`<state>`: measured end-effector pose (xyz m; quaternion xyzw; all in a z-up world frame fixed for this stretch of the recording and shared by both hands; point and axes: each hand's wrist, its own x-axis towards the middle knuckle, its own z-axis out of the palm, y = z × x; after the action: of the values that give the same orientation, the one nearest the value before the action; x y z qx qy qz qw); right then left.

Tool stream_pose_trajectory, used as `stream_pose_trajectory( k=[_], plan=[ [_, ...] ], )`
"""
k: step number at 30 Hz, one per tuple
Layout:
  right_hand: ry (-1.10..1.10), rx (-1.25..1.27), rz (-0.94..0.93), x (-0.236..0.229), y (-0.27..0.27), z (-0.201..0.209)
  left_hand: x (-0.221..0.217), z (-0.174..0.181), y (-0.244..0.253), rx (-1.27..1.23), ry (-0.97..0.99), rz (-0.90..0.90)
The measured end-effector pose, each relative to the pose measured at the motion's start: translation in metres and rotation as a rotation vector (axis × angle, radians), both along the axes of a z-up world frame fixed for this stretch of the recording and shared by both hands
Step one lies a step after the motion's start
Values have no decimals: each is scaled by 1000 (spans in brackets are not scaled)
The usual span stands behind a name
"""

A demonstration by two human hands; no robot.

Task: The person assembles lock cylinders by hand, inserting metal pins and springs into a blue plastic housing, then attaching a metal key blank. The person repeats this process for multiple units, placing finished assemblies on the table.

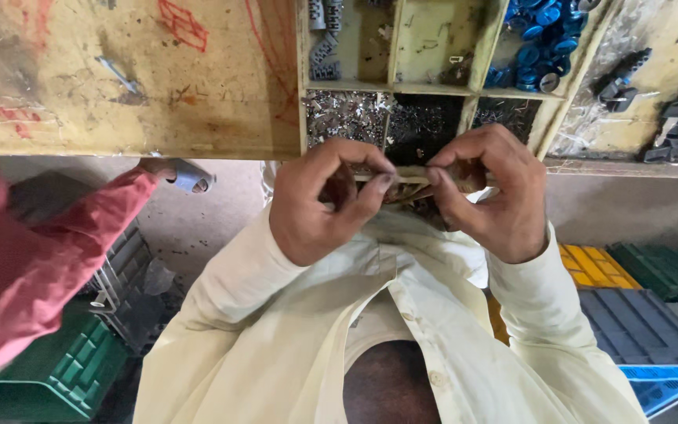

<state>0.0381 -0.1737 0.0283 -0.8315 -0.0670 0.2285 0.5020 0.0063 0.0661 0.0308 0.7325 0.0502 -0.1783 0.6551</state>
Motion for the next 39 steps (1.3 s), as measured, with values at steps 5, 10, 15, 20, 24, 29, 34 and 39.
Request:
stream_pose_trajectory(
  k=[5, 10, 15, 20, 24, 29, 34, 39],
  plan=[
    [285, 515, -243, -16, -17, -12, 8, 1, -18, -106, -88, -44],
    [468, 678, -292, -25, -27, -17, 6, -5, -36, -504, 334, 42],
    [525, 690, -262, -25, -29, -17, 3, -13, -39, -615, 335, 46],
    [554, 640, -232, -23, -33, -17, 2, -14, -38, -425, 321, 21],
    [611, 666, -251, -26, -31, -20, 2, -14, -34, -371, 254, 14],
    [744, 860, -374, -30, -22, -25, 5, -14, -31, -455, 264, 32],
    [529, 607, -291, -27, -18, -16, 10, -7, -29, -328, 193, -8],
    [174, 282, -164, -16, -10, 0, 17, 2, -22, -28, -2, -112]
  ],
)
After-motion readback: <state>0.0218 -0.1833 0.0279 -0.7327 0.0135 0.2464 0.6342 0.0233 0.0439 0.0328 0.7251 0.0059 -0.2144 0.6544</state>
